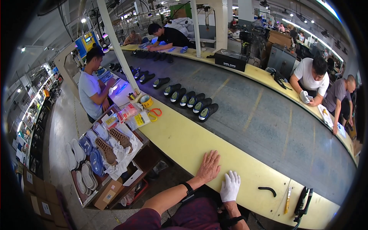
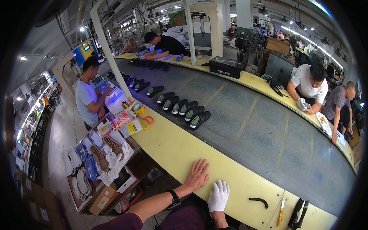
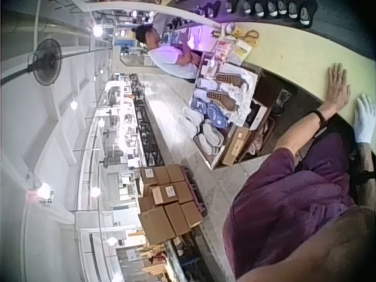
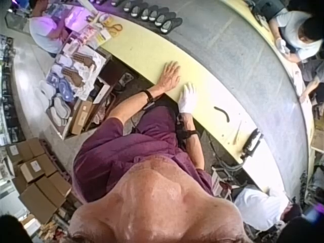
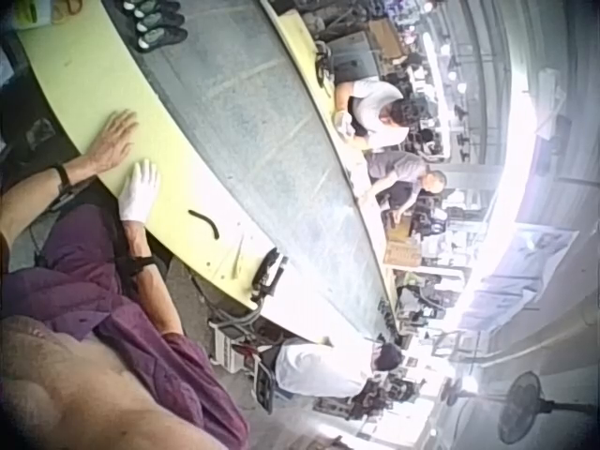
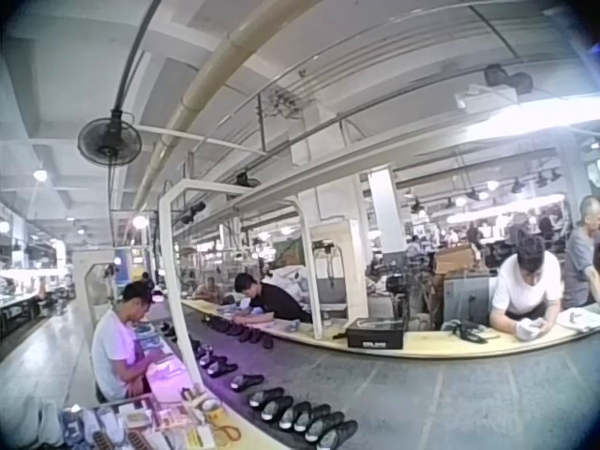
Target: Inspecting and handling shoe soles on a conveyor belt.
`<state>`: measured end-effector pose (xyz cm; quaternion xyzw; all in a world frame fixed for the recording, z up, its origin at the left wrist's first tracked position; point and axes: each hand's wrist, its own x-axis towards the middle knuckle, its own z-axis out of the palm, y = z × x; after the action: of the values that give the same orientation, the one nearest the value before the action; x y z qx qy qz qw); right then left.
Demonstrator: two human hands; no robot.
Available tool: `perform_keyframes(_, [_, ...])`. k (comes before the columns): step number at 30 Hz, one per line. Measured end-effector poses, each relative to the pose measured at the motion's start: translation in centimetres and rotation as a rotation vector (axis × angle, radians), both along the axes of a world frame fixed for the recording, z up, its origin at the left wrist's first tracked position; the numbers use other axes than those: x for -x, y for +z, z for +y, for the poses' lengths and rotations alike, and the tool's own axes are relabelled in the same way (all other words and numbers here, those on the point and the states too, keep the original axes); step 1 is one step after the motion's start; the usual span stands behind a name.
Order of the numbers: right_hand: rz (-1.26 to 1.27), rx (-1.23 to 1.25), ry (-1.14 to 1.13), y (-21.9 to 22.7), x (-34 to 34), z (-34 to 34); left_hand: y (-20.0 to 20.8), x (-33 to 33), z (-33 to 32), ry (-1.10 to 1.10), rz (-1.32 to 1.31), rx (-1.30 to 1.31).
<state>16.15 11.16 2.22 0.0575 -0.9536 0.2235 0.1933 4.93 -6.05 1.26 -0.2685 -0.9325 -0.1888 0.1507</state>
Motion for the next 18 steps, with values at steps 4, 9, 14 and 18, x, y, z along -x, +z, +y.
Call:
perform_keyframes(4, [0.012, 0.006, -0.022, 0.05, 0.01, -0.02, -0.03, 0.00, 0.01, 0.017, -0.044, 0.014])
perform_keyframes(9, [-0.005, -0.001, -0.001, 0.07, -0.01, -0.01, -0.13, 0.01, 0.03, 0.002, -0.010, 0.005])
perform_keyframes(14, [0.001, -0.001, 0.002, 0.07, -0.01, 0.01, -0.15, -0.01, -0.01, 0.016, -0.054, 0.011])
perform_keyframes(18, [0.003, -0.002, 0.002, 0.05, -0.04, 0.01, -0.18, 0.00, 0.01, -0.002, -0.010, 0.000])
